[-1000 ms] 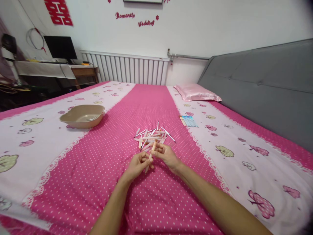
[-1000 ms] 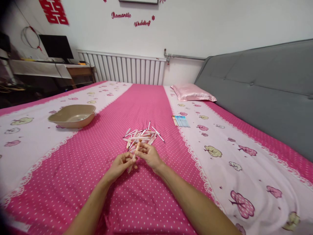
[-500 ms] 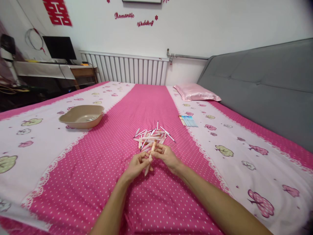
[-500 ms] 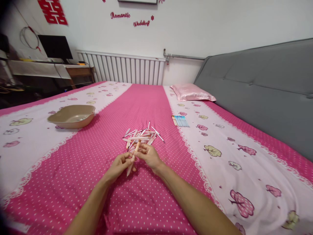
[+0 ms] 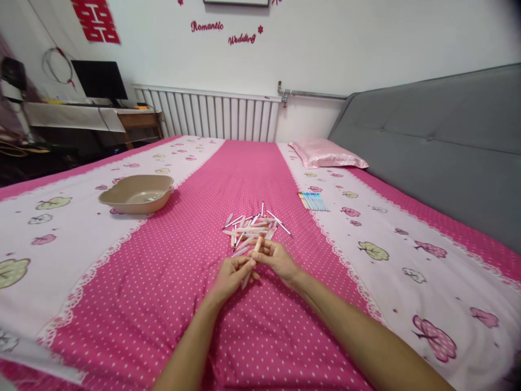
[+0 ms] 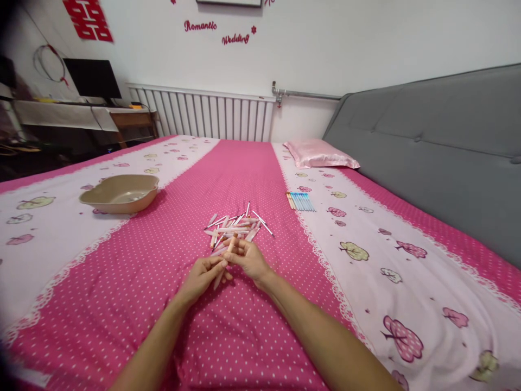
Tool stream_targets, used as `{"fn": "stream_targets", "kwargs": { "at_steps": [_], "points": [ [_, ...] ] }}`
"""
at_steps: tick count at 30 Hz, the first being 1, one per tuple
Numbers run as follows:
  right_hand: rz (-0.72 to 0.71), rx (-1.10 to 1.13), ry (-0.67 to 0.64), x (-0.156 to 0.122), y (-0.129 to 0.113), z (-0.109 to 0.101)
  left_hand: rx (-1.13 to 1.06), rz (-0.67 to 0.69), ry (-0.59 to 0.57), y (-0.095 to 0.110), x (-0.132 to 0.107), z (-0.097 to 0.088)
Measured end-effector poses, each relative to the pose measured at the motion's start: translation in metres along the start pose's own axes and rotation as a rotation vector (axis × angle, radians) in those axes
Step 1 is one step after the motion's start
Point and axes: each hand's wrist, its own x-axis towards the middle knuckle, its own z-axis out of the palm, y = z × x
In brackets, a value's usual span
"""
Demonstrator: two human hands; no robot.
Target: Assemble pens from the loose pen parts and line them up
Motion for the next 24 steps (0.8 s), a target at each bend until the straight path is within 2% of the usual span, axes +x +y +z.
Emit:
{"fn": "stream_targets", "kwargs": {
  "at_steps": [5,10,12,15,17,20,24],
  "points": [
    [-0.020,-0.008,0.013,0.002,0.004,-0.003,0.152,0.031,0.093,-0.007,0.001,0.002],
    [-0.029,-0.013,0.024,0.003,0.006,-0.003,0.342,0.166,0.224,-0.008,0.001,0.006],
    [-0.032,-0.011,0.035,0.003,0.004,-0.001,0.323,0.160,0.240,-0.007,0.000,0.009],
    [-0.045,-0.005,0.060,0.003,0.000,0.001,0.172,0.097,0.225,-0.007,0.001,0.010],
    [-0.058,-0.027,0.088,0.004,-0.002,-0.002,0.075,0.070,0.257,-0.008,0.003,0.008],
    [-0.075,-0.255,0.160,0.009,0.002,-0.015,0.021,0.050,0.392,-0.011,0.006,-0.002],
    [-0.077,-0.533,0.261,0.013,0.010,-0.033,0.139,-0.033,0.566,-0.013,0.011,-0.020]
  ]
}}
